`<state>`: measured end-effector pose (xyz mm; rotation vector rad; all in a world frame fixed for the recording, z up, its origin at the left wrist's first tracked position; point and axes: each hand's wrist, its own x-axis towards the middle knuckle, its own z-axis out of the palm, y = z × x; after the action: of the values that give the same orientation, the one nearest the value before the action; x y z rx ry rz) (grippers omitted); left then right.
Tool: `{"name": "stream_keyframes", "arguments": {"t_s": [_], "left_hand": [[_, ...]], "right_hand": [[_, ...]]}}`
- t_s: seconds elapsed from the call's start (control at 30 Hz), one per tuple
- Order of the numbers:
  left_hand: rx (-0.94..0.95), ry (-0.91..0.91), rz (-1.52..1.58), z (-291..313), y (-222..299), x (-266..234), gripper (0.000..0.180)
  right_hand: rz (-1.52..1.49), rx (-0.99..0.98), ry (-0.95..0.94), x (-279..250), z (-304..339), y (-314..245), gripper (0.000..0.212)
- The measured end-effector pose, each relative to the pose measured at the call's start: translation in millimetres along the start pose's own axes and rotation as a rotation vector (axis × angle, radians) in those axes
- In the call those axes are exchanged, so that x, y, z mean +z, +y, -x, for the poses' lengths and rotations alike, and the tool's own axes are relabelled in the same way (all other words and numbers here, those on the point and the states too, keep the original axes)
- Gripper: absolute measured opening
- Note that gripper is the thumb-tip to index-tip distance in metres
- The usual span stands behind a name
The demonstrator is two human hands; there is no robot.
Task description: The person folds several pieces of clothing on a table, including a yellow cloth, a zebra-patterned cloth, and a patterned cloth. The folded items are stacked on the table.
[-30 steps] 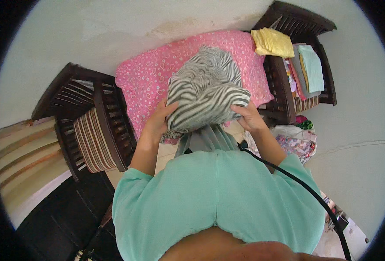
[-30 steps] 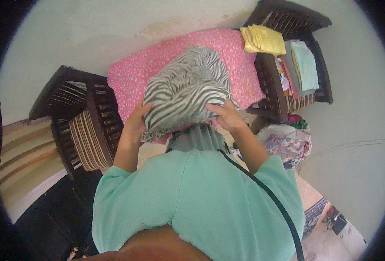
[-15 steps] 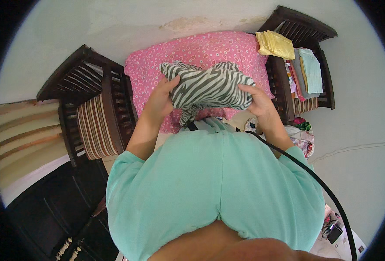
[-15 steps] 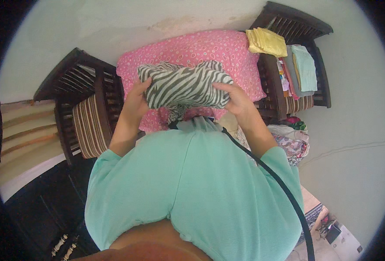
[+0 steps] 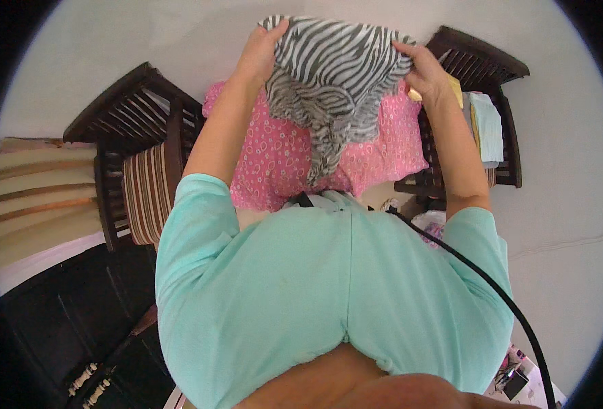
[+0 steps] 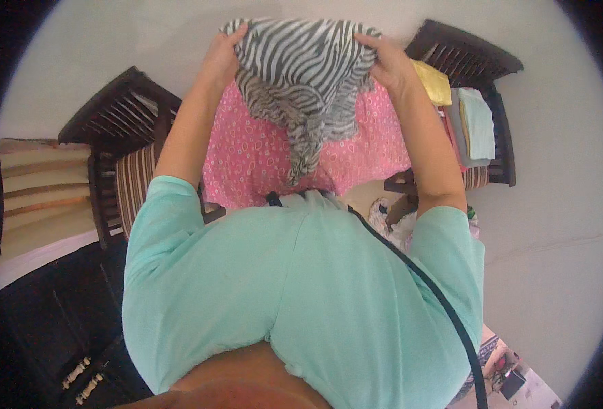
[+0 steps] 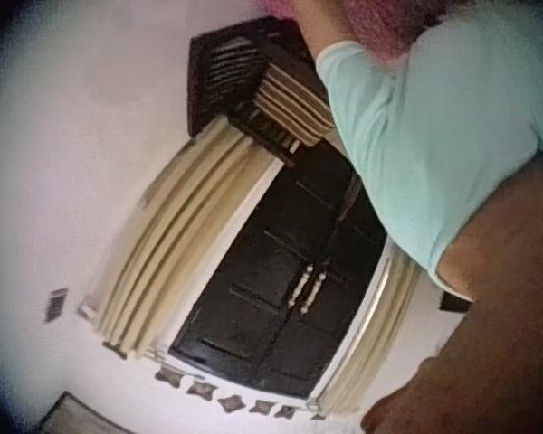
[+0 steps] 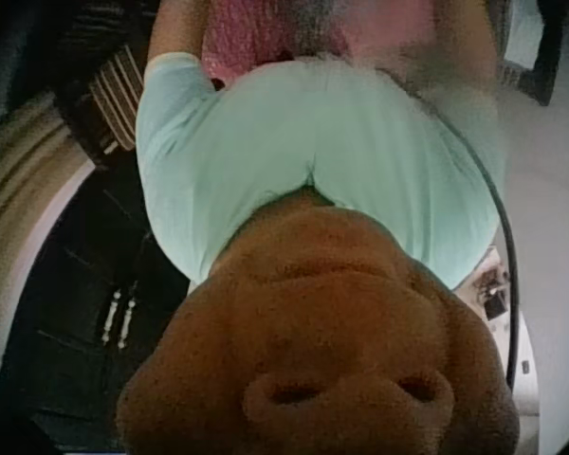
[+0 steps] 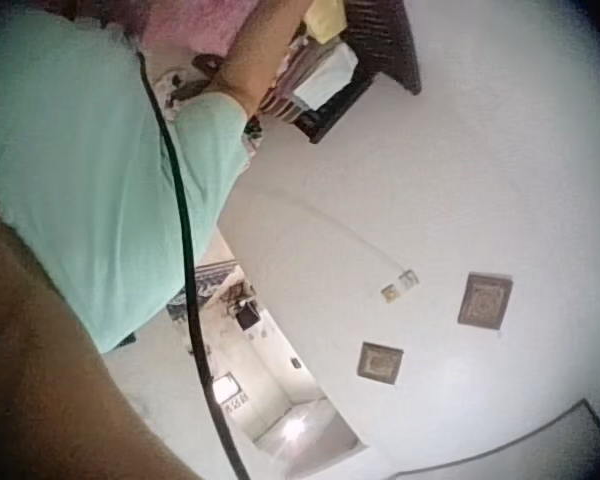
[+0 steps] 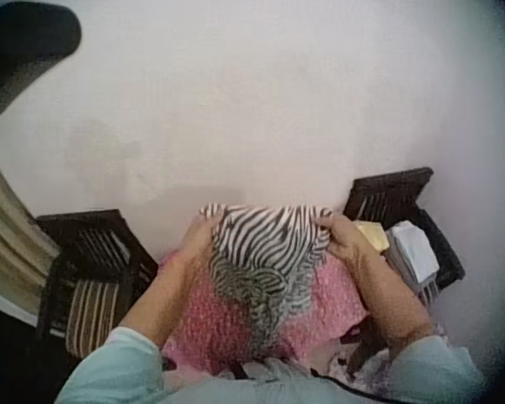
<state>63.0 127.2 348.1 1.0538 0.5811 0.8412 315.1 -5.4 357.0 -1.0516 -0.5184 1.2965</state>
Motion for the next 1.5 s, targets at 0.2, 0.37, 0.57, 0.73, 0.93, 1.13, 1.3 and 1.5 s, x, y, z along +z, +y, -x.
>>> {"name": "stream_keyframes", "arguments": {"t_s": [0.2,0.37,0.57,0.73,0.93,1.13,1.3,1.5], "left_hand": [[0.325,-0.017,-0.013,0,55,9,0.024],[0.148,0.089,-0.273,47,40,-2,0.03],[-0.255,0.129,-0.277,97,-103,-61,0.034],[-0.574,0.143,-0.308,156,-223,-102,0.041],[-0.602,0.158,-0.302,180,-218,-80,0.037],[-0.569,0.088,-0.44,195,-222,-81,0.034],[-0.941,0.114,-0.374,211,-234,-83,0.042],[-0.792,0.023,-0.422,227,-226,-72,0.042]], "right_hand": [[0.088,-0.296,-0.076,33,5,-57,0.025],[-0.015,-0.221,-0.086,41,24,-19,0.028],[-0.044,0.221,0.177,-18,39,111,0.034],[-0.114,0.5,0.277,-85,82,235,0.035],[-0.113,0.434,0.32,-101,102,262,0.037],[0.124,0.339,0.287,-102,111,250,0.029],[0.071,0.53,0.265,-122,126,278,0.041],[0.326,0.518,0.299,-121,141,286,0.054]]}}
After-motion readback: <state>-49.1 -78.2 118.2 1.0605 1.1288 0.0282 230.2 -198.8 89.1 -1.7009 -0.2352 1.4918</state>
